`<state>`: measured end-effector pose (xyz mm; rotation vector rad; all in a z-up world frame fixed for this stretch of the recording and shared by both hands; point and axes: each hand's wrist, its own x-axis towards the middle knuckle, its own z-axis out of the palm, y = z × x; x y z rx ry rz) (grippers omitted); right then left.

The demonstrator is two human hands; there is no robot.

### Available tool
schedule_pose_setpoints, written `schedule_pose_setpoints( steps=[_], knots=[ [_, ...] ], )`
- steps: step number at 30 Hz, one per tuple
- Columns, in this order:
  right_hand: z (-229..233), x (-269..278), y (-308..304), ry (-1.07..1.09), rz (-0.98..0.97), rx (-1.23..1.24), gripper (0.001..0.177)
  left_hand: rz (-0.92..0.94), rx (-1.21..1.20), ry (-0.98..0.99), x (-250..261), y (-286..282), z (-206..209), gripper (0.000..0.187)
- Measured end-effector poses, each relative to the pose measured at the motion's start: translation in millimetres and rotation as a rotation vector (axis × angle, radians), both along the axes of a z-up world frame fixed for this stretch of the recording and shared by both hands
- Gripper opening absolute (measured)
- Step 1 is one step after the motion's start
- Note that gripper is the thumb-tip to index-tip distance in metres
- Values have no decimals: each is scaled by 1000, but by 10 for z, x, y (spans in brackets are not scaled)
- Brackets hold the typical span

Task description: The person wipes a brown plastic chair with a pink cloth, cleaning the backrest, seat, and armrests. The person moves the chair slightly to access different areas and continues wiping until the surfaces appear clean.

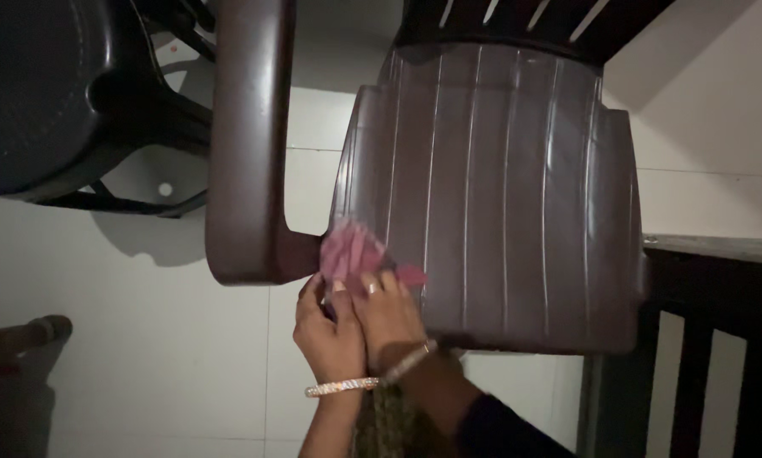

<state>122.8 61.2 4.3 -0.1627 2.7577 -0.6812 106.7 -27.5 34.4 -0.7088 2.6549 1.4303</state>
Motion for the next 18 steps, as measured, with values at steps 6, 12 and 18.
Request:
schedule_pose_setpoints(
  steps=[6, 12, 18],
  knots=[
    [164, 475, 648, 74, 45, 6, 32, -296, -91, 67, -21, 123, 14, 45],
    [338, 479, 1961, 159, -348, 243, 45, -943, -504, -295, -204, 388, -107, 78],
    [94, 446, 2282, 59, -501, 406, 53, -1296, -698, -668, -683, 704, 210, 105]
  ],
)
